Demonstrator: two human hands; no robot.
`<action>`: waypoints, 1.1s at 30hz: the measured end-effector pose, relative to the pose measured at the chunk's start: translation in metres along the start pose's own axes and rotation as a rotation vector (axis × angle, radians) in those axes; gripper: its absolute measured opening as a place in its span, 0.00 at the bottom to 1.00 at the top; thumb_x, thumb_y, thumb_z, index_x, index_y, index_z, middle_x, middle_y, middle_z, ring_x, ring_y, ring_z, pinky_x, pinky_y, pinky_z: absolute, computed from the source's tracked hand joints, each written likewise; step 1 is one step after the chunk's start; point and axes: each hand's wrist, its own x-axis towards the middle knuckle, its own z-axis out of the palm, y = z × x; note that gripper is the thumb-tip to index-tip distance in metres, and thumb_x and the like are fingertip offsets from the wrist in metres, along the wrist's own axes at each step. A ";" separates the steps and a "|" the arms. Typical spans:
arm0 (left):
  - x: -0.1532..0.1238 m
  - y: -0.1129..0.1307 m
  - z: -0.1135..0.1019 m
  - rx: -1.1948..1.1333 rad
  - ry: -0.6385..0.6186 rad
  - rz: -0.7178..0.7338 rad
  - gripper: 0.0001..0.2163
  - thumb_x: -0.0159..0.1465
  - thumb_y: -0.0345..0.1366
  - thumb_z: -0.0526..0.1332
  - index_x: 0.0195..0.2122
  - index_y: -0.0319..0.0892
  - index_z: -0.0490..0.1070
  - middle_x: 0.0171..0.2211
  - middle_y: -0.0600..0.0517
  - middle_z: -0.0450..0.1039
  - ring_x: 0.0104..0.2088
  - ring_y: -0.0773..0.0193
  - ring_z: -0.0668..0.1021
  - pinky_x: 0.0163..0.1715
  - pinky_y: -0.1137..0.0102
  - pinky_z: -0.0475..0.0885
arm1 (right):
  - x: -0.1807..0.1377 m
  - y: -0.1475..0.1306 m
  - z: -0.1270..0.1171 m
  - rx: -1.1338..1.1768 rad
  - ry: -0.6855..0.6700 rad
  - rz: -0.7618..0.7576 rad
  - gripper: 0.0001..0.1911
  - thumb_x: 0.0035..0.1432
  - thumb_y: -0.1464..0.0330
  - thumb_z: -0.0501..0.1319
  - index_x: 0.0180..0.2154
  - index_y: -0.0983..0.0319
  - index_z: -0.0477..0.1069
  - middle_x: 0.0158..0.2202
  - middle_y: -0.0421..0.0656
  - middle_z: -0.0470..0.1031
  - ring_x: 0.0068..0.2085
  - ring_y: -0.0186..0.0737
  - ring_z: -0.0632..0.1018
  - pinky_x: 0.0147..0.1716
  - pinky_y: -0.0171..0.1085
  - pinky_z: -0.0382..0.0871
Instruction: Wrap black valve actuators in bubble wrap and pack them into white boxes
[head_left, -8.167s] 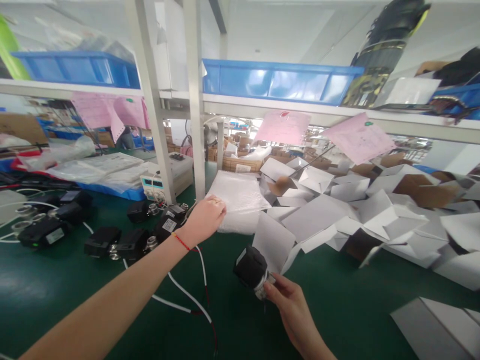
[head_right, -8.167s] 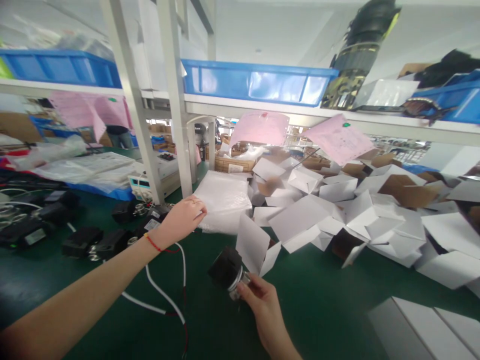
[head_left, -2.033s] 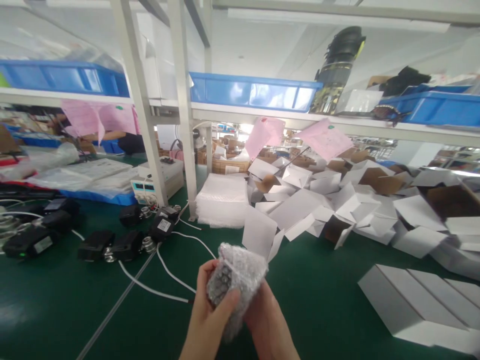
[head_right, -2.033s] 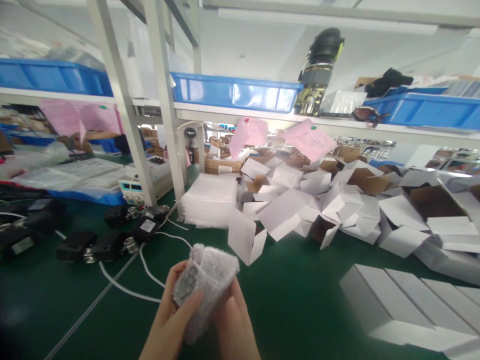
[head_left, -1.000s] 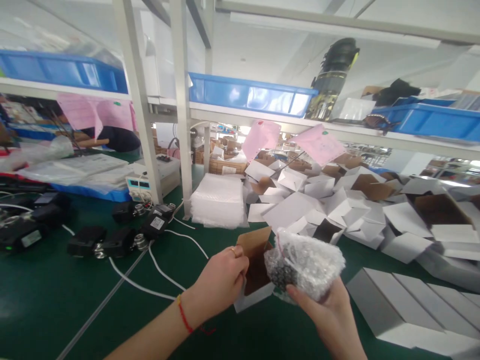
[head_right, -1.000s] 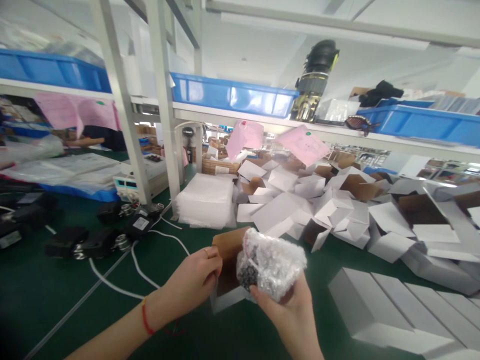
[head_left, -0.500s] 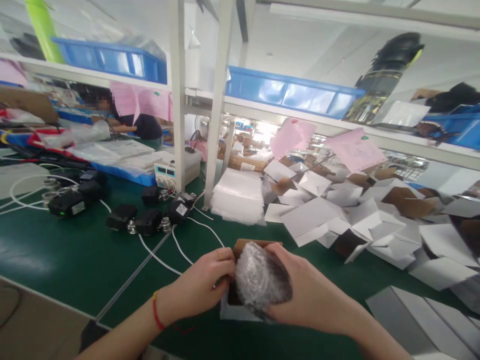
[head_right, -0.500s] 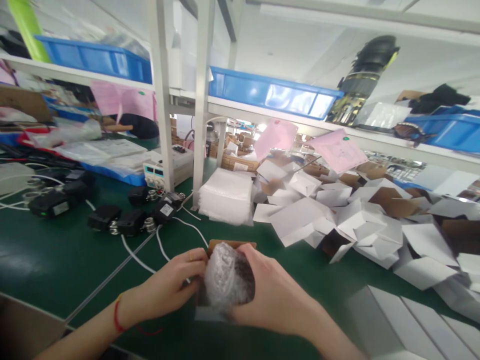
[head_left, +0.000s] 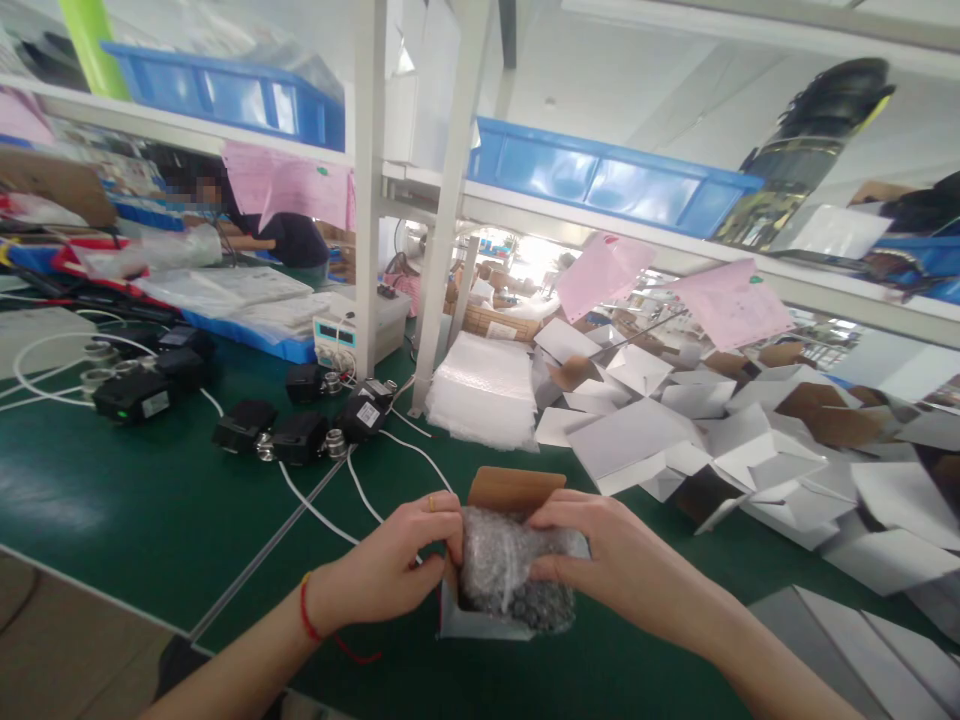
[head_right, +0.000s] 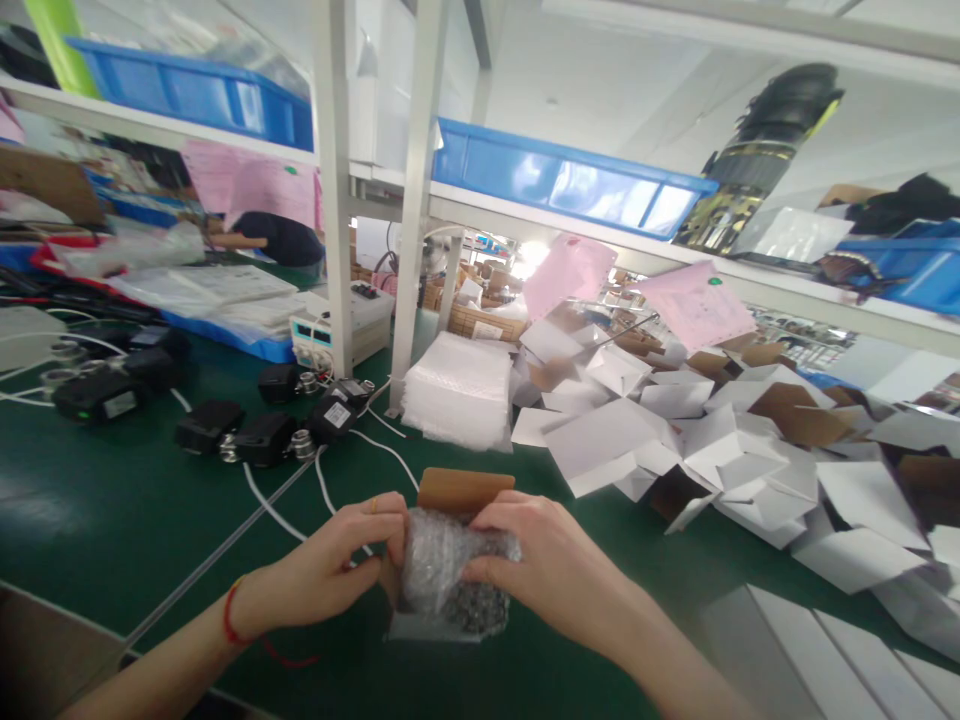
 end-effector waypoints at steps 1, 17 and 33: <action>0.001 -0.001 -0.001 -0.016 -0.016 0.015 0.13 0.50 0.17 0.50 0.29 0.41 0.65 0.32 0.53 0.65 0.37 0.62 0.70 0.38 0.72 0.64 | 0.001 0.001 -0.001 -0.003 -0.014 -0.010 0.06 0.58 0.73 0.74 0.37 0.59 0.82 0.38 0.38 0.78 0.40 0.43 0.77 0.40 0.35 0.65; 0.011 -0.001 -0.008 -0.083 -0.063 0.031 0.17 0.51 0.09 0.48 0.28 0.39 0.65 0.41 0.54 0.62 0.43 0.67 0.70 0.45 0.76 0.64 | 0.011 -0.017 0.001 -0.495 -0.029 -0.011 0.04 0.67 0.74 0.69 0.37 0.63 0.79 0.39 0.44 0.77 0.42 0.47 0.78 0.45 0.42 0.69; 0.013 -0.001 -0.004 0.004 -0.069 0.042 0.15 0.54 0.12 0.48 0.28 0.39 0.63 0.39 0.53 0.63 0.40 0.66 0.70 0.42 0.75 0.66 | 0.005 -0.022 0.020 -0.594 -0.098 -0.117 0.07 0.66 0.73 0.70 0.33 0.63 0.78 0.34 0.42 0.75 0.38 0.45 0.77 0.42 0.42 0.68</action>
